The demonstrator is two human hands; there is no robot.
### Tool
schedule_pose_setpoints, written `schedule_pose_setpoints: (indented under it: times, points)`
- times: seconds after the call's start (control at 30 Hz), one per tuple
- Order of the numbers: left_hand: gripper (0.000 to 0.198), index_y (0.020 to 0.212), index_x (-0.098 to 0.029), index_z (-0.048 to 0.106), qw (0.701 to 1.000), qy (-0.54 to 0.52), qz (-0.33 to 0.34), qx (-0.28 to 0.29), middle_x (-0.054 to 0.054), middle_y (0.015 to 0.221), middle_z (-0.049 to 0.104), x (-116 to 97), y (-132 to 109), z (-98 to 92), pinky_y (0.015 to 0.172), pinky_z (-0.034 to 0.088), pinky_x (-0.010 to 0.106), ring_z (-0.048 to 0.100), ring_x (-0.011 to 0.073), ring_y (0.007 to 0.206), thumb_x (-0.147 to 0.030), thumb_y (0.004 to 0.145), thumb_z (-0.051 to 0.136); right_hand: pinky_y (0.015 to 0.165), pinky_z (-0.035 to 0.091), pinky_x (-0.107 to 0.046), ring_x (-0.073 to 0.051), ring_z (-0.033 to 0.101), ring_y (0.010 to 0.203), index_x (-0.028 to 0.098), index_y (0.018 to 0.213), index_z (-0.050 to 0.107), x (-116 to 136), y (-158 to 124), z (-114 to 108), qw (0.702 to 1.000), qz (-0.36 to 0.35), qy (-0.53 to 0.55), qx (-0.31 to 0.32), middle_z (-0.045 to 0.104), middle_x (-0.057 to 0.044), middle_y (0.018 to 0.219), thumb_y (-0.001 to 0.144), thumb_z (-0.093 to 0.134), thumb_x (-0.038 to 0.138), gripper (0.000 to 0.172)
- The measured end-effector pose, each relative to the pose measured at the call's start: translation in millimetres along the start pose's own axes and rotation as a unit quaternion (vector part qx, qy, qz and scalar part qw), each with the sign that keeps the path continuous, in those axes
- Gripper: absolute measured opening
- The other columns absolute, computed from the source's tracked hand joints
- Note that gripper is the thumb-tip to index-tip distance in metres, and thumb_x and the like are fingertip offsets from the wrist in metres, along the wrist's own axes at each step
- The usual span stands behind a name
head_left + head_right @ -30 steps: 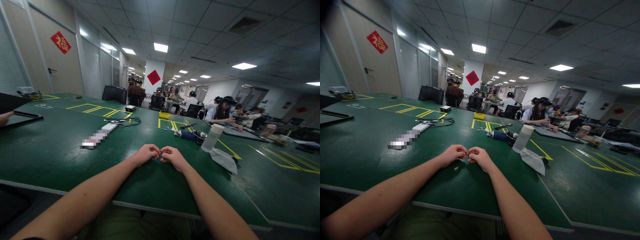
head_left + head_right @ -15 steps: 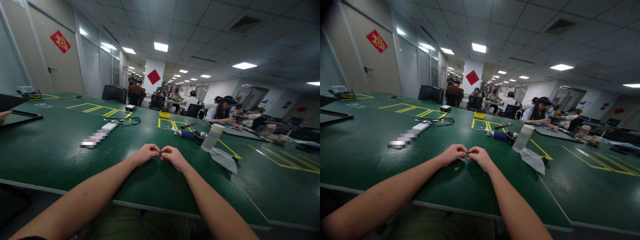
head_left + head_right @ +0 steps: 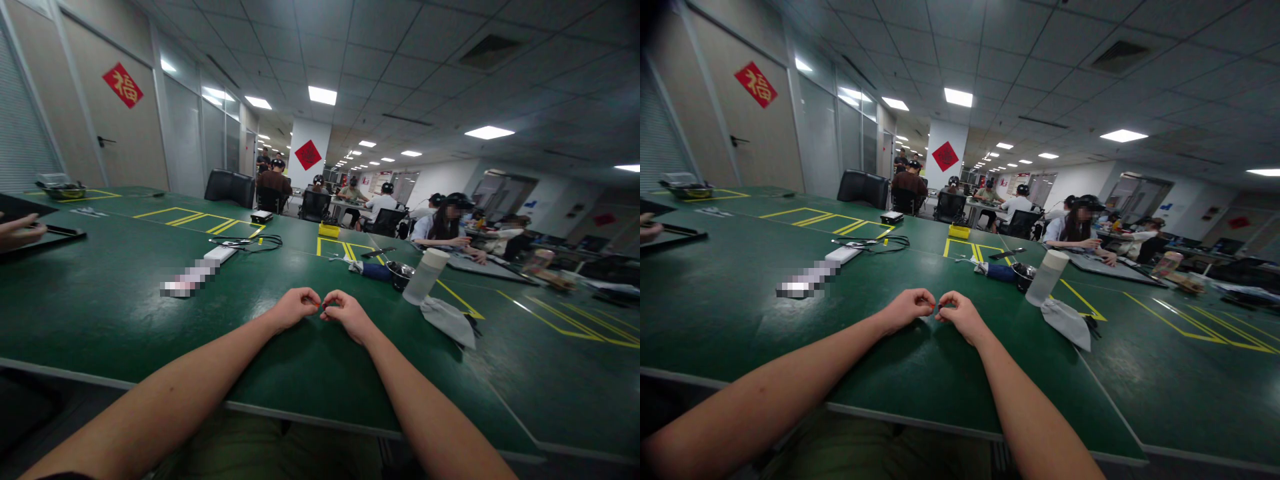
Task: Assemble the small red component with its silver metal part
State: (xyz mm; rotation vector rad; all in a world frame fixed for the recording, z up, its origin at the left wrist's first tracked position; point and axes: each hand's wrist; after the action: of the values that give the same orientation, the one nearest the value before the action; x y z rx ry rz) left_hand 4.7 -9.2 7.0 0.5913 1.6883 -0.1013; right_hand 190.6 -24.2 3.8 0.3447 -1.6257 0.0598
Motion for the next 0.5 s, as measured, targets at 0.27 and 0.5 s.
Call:
schedule_pose_setpoints:
  times: [0.27,0.5]
  points:
    - [0.021,0.086,-0.012,0.064,1.0,-0.003,0.025,0.008,0.001,0.07,0.064,0,2,1.4,0.059,0.041,0.02,0.055,0.0104,0.062,-0.012,0.065,0.063,0.076,0.048,-0.031,-0.018,0.067,0.078,0.018,0.095,0.058,0,0,-1,0.999,-0.014,-0.04,0.023,0.068,-0.001,0.075,0.067,0.061,0.015,0.028]
    - [0.02,0.087,-0.011,0.068,0.999,-0.017,-0.019,0.028,0.002,0.068,0.065,-10,-3,0.6,0.064,0.045,0.024,0.058,0.0123,0.064,-0.016,0.07,0.06,0.062,0.05,-0.028,-0.016,0.066,0.064,0.018,0.09,0.06,7,-2,2,1.0,0.003,-0.017,0.003,0.066,0.0,0.074,0.068,0.066,0.023,0.023]
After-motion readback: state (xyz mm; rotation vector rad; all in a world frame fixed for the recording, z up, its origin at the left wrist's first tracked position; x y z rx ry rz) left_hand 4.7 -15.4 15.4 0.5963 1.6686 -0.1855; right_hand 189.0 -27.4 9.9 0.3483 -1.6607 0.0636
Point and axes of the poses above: each hand's wrist, its own y-axis towards the middle knuckle, its own z-axis out of the palm, x = y × z
